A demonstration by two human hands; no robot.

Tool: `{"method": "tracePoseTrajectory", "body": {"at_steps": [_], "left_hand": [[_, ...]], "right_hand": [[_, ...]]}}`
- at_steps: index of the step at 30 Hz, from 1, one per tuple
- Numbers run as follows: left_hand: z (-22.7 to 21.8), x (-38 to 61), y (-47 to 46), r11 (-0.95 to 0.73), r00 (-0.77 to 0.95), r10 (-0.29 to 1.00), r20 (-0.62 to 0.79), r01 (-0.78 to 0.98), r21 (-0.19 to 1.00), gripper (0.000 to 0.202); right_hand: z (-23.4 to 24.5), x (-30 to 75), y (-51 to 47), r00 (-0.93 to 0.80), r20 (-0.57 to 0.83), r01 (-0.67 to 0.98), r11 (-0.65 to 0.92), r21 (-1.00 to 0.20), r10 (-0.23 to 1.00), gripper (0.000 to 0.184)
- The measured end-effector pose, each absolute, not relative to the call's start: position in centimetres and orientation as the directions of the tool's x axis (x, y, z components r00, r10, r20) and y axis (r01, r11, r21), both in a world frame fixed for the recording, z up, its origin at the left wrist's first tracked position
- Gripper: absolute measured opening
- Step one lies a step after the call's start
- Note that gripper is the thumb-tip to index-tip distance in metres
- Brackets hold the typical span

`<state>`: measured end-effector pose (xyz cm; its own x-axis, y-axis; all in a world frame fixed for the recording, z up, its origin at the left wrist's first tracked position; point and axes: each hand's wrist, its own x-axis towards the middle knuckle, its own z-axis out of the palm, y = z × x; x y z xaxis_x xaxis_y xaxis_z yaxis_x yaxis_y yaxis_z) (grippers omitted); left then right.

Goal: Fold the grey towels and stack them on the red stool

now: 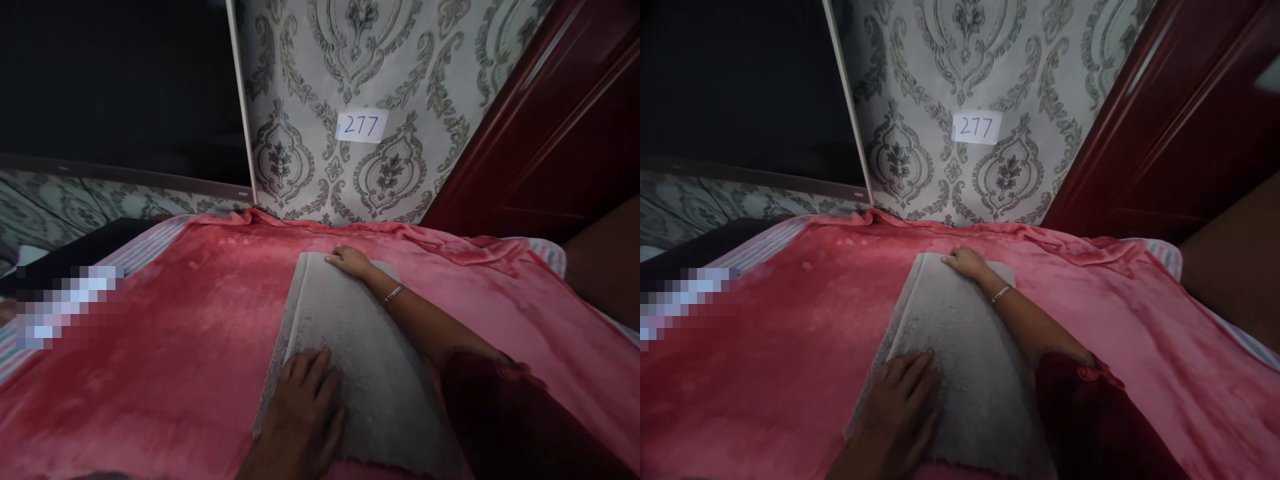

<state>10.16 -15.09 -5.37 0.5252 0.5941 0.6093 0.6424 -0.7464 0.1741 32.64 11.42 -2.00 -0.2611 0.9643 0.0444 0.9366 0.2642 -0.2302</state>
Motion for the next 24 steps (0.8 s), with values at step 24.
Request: {"method": "tracePoseTrajectory", "body": {"at_steps": [24], "left_hand": [[-6.5, 9.9, -15.3, -0.694, 0.385, 0.599, 0.702, 0.688, 0.214, 0.03]], "right_hand": [[14.3, 33.5, 2.3, -0.335, 0.153, 0.937, 0.346, -0.055, 0.93, 0.035]]}}
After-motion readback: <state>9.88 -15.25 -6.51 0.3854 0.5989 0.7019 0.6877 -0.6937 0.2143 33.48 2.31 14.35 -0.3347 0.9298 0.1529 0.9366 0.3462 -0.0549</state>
